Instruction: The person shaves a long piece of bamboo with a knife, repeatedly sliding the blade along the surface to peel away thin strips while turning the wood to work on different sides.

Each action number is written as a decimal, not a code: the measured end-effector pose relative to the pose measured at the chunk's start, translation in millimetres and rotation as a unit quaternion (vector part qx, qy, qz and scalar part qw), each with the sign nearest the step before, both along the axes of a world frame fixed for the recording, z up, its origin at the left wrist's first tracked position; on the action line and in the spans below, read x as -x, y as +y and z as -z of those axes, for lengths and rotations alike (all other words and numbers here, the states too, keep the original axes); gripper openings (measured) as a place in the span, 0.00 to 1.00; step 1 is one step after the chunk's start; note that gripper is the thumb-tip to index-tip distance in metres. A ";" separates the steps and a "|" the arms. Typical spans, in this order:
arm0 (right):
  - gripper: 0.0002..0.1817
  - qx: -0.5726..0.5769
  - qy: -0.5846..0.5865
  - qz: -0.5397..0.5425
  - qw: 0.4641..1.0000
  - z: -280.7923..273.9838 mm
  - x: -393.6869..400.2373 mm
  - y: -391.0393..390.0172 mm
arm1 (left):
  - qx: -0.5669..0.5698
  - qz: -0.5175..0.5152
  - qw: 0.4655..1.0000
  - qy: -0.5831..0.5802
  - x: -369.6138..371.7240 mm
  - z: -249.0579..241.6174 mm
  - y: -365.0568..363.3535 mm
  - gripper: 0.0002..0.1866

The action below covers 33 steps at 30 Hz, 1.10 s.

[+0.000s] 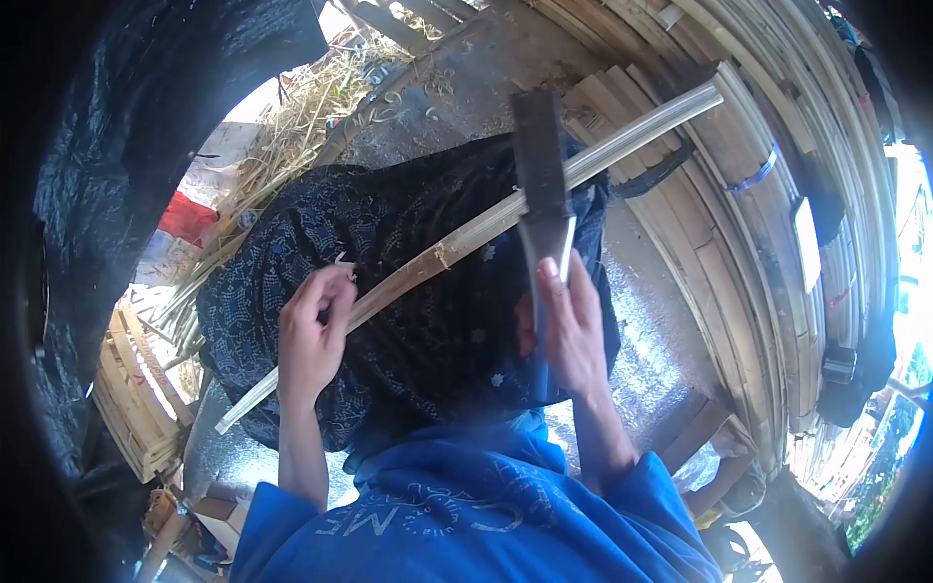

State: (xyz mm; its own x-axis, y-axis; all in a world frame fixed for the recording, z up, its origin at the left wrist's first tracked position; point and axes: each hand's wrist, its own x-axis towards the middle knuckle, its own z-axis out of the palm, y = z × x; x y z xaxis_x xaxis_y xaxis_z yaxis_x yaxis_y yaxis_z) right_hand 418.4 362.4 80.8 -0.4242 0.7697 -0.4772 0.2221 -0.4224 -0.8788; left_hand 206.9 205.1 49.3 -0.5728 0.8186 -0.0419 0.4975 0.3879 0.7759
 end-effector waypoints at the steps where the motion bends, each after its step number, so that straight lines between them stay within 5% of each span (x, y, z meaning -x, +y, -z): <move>1: 0.20 -0.004 -0.002 -0.029 1.000 4.8 2.0 -4.3 | 0.065 -0.020 0.998 -0.020 2.8 0.2 -15.7 0.12; 5: 0.19 0.057 0.031 -0.074 0.995 3.5 11.0 -14.9 | 0.161 -0.011 0.987 0.025 5.9 31.4 -58.1 0.19; 9: 0.19 0.094 0.073 -0.049 0.992 0.5 18.0 -28.5 | 0.063 -0.035 0.985 0.158 9.6 47.4 -58.1 0.22; 16: 0.17 0.054 0.036 -0.099 0.993 -1.3 -2.1 -29.1 | 0.020 0.001 0.979 0.202 17.3 44.1 -40.2 0.22; 23: 0.20 0.033 0.014 -0.005 0.999 -10.6 -11.6 -25.3 | -0.032 0.009 0.974 0.225 13.6 27.1 -24.8 0.21; 28: 0.23 -0.064 0.051 0.041 0.996 0.8 -13.9 -22.9 | 0.030 0.027 0.981 0.188 13.0 36.0 -12.7 0.20; 33: 0.18 -0.016 -0.001 0.010 1.000 -22.7 -25.4 -15.3 | 0.049 -0.008 0.984 0.173 17.0 32.2 -12.2 0.22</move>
